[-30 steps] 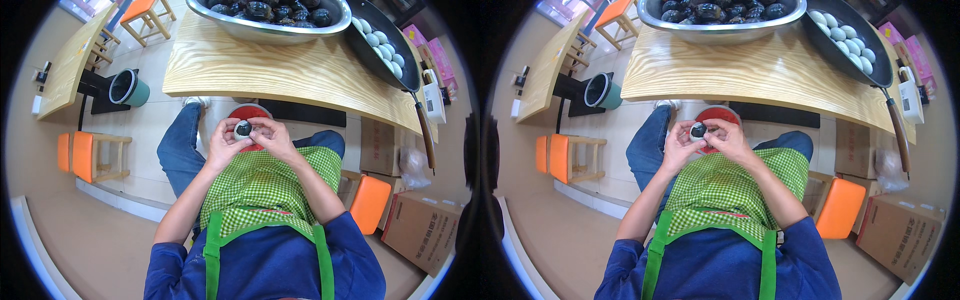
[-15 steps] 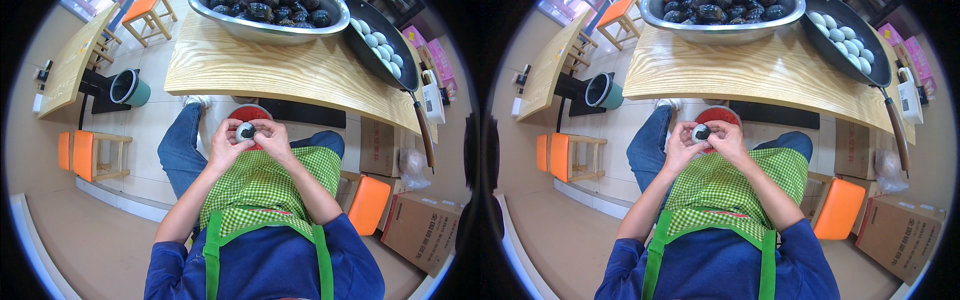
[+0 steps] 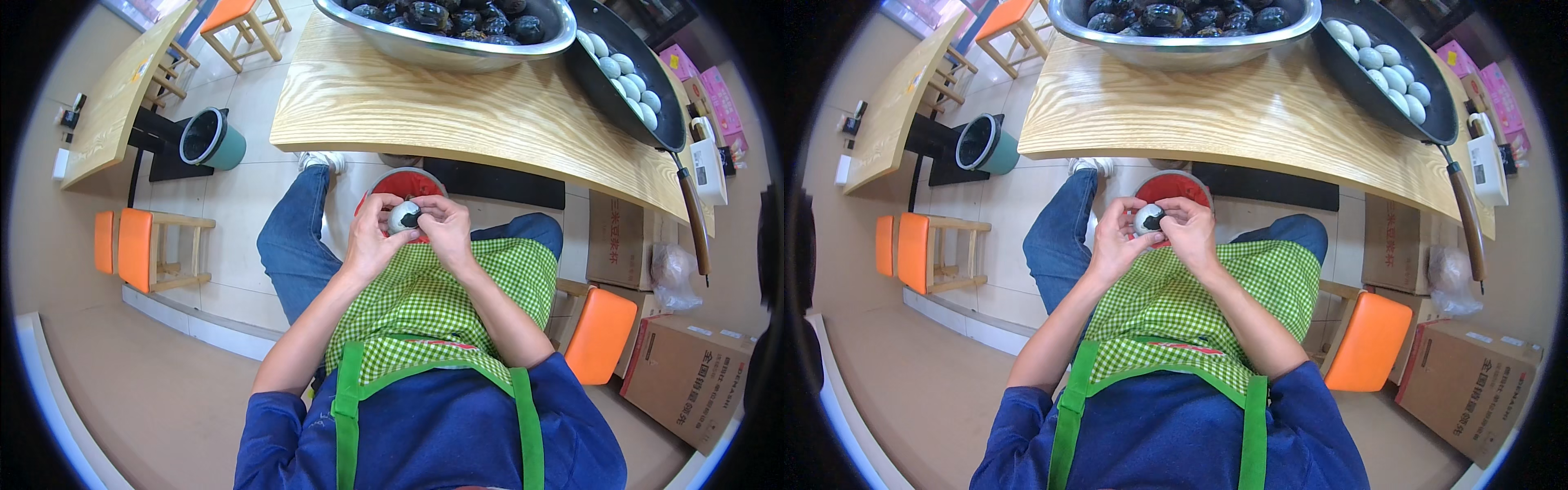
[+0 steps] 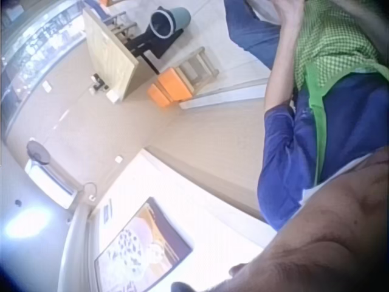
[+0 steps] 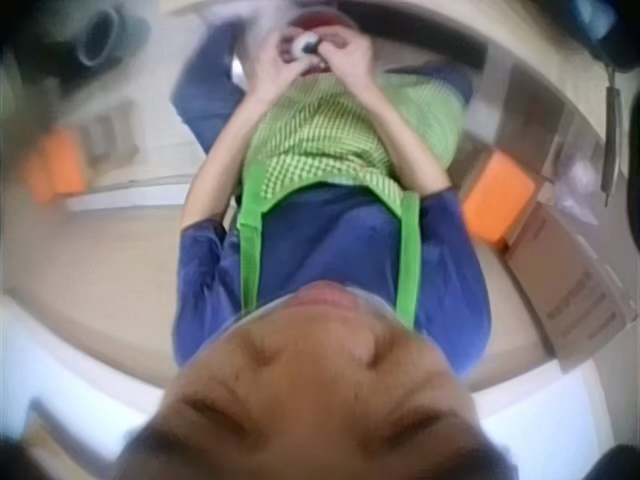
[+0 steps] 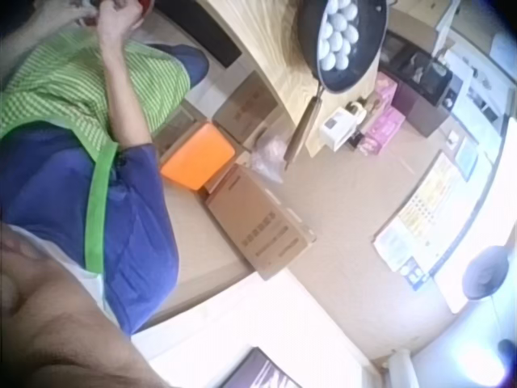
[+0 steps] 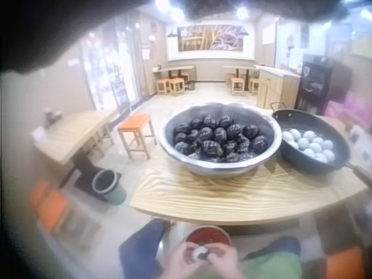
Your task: The person peels dark-colored eggs by hand, removing the shell and placing the peeled eggs into a pan. The person also handles light-colored eggs, peeling them and placing them into a red bucket.
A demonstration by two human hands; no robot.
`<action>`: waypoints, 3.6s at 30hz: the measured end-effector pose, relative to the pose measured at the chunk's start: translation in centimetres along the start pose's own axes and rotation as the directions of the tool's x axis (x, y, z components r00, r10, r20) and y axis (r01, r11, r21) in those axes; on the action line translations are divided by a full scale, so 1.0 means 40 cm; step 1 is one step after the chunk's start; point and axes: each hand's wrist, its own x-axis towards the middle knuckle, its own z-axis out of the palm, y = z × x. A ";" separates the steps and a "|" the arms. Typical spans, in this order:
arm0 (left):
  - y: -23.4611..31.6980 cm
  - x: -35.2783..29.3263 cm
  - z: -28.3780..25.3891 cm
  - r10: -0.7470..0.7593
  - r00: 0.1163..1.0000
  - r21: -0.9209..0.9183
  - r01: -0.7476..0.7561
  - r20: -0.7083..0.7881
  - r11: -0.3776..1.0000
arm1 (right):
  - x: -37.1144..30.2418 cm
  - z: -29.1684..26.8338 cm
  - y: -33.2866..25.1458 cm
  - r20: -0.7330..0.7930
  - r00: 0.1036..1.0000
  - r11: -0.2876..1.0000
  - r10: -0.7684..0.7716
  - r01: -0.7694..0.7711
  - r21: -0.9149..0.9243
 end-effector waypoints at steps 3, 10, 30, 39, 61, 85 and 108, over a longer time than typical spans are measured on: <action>0.002 -0.001 -0.006 -0.030 0.999 0.071 0.027 0.044 0.997 | -0.001 0.000 -0.009 -0.001 0.996 0.993 0.085 -0.084 0.079; 0.015 0.001 -0.006 -0.039 0.998 -0.028 0.040 0.049 0.999 | -0.013 -0.013 -0.019 0.017 0.991 0.968 0.136 -0.136 0.209; -0.002 0.015 -0.020 -0.162 0.978 -0.351 0.199 0.130 0.915 | 0.001 -0.056 -0.022 0.191 0.982 0.990 0.005 -0.032 0.138; 0.008 0.003 0.000 -0.003 0.999 0.059 0.001 0.041 0.998 | -0.004 -0.022 -0.015 0.020 0.997 0.997 -0.080 0.080 -0.018; -0.034 0.024 -0.042 -0.305 0.872 -0.789 0.480 0.381 0.385 | 0.025 -0.046 0.004 0.171 0.968 0.897 0.184 -0.236 0.374; -0.082 0.032 -0.101 -0.347 0.892 -0.687 0.446 0.289 0.574 | 0.121 -0.079 0.145 0.001 1.000 0.993 0.016 -0.016 0.117; -0.028 0.021 -0.062 -0.255 0.938 -0.478 0.341 0.236 0.810 | 0.039 -0.045 -0.058 0.417 0.905 0.991 -0.088 0.122 -0.055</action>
